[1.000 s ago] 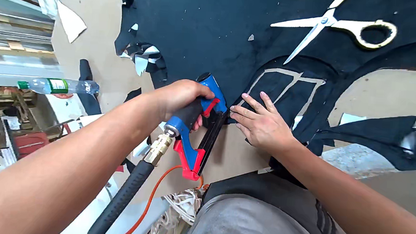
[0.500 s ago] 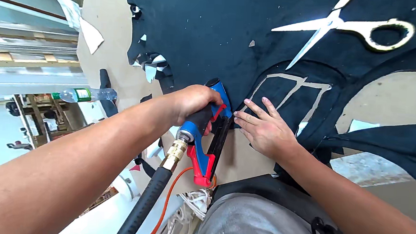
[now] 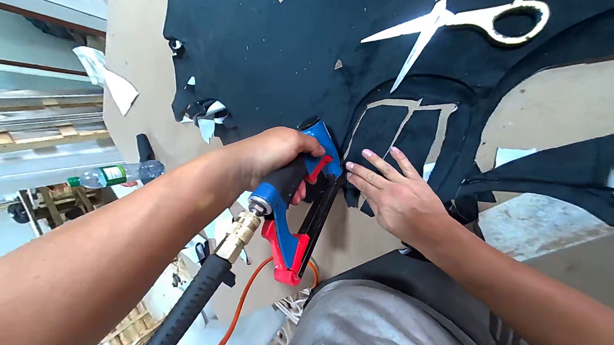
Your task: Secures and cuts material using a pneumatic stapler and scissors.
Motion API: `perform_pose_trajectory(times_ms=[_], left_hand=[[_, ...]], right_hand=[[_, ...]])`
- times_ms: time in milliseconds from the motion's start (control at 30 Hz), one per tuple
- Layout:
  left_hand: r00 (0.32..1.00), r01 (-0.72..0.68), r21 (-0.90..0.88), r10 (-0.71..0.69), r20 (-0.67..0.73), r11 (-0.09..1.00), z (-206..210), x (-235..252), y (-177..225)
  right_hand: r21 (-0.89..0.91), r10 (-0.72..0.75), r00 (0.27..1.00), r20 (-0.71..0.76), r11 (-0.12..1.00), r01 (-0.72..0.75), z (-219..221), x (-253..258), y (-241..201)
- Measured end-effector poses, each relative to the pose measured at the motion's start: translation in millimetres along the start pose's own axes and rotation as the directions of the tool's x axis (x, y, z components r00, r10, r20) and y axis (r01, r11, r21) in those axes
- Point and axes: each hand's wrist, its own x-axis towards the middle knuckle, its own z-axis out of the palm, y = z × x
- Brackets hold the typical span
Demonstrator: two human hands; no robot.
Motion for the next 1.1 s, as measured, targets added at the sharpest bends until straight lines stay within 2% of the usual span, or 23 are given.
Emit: perform_pose_trajectory(times_ms=[233,400,633,833,1100], left_hand=[[0.999,0.001,-0.029,-0.002,-0.042,1.0,3,-3,2],[0.998,0.013,-0.025,-0.015,-0.058,1.0,7,-6,5],[0.998,-0.007,0.021,0.009,-0.064,1.0,13,-4,9],[0.997,0.047,0.078,-0.042,-0.065,0.996,15,-3,21],[0.999,0.025,0.105,-0.021,-0.036,0.994,26,-4,32]], right_hand=[[0.01,-0.033,0.999,0.012,0.999,0.033,-3,3,6],[0.075,-0.109,0.994,0.026,0.991,0.107,-13,12,22],[0.042,-0.175,0.98,0.097,0.984,0.172,-26,26,37],[0.001,-0.179,0.977,0.114,0.984,0.18,-32,33,46],[-0.043,-0.192,0.976,0.098,0.98,0.197,-34,38,54]])
